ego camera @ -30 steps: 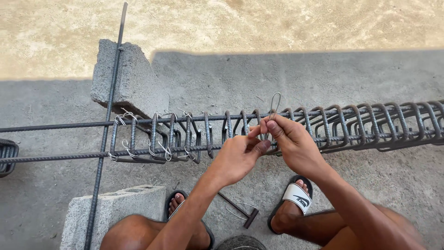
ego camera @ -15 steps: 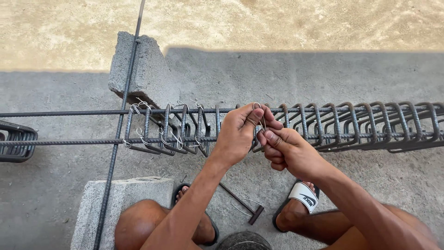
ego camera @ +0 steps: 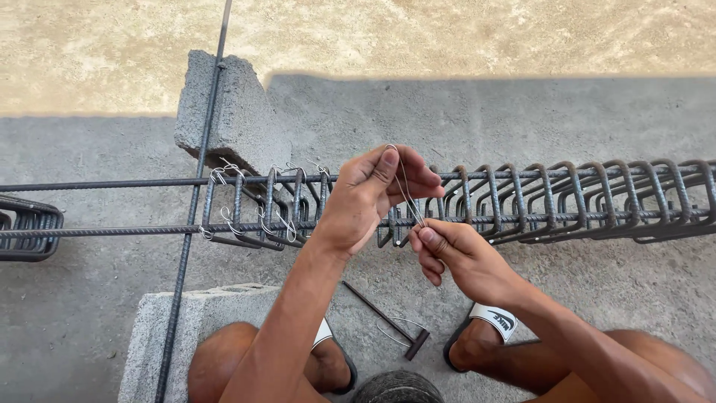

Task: Tying rebar intersections with wire using a manual hook tool

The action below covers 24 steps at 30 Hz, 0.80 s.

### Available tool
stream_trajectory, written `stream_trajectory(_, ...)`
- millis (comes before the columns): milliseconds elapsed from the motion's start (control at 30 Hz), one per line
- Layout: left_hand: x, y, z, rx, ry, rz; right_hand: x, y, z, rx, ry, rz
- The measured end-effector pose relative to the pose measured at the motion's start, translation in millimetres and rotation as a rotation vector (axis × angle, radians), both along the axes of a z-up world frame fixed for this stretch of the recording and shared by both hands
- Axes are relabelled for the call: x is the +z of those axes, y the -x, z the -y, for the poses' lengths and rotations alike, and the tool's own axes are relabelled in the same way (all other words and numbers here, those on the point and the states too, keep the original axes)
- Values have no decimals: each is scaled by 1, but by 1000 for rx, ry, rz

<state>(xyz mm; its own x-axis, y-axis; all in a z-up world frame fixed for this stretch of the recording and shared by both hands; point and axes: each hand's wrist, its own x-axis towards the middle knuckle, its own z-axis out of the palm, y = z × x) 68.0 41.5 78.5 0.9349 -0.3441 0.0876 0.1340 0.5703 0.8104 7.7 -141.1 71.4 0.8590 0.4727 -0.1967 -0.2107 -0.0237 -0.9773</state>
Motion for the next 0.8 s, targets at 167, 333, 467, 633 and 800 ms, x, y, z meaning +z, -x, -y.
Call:
stream_trajectory(167,4,-4,1,-63,251,-186,-1,4,-7,67,-165,-105)
stream_trajectory(333,0,1,18,284,281,-341,-5,11,-28,14,7,54)
stream_trajectory(467,-1,-2,26,463,259,-373,-22,13,-36,-73,-36,37)
stream_trajectory(633,-7,-7,24,496,252,-413,-33,14,-39,-106,-125,-21)
stream_trajectory(800,-12,-10,22,47,480,-93,-15,-2,-9,-157,-482,-229)
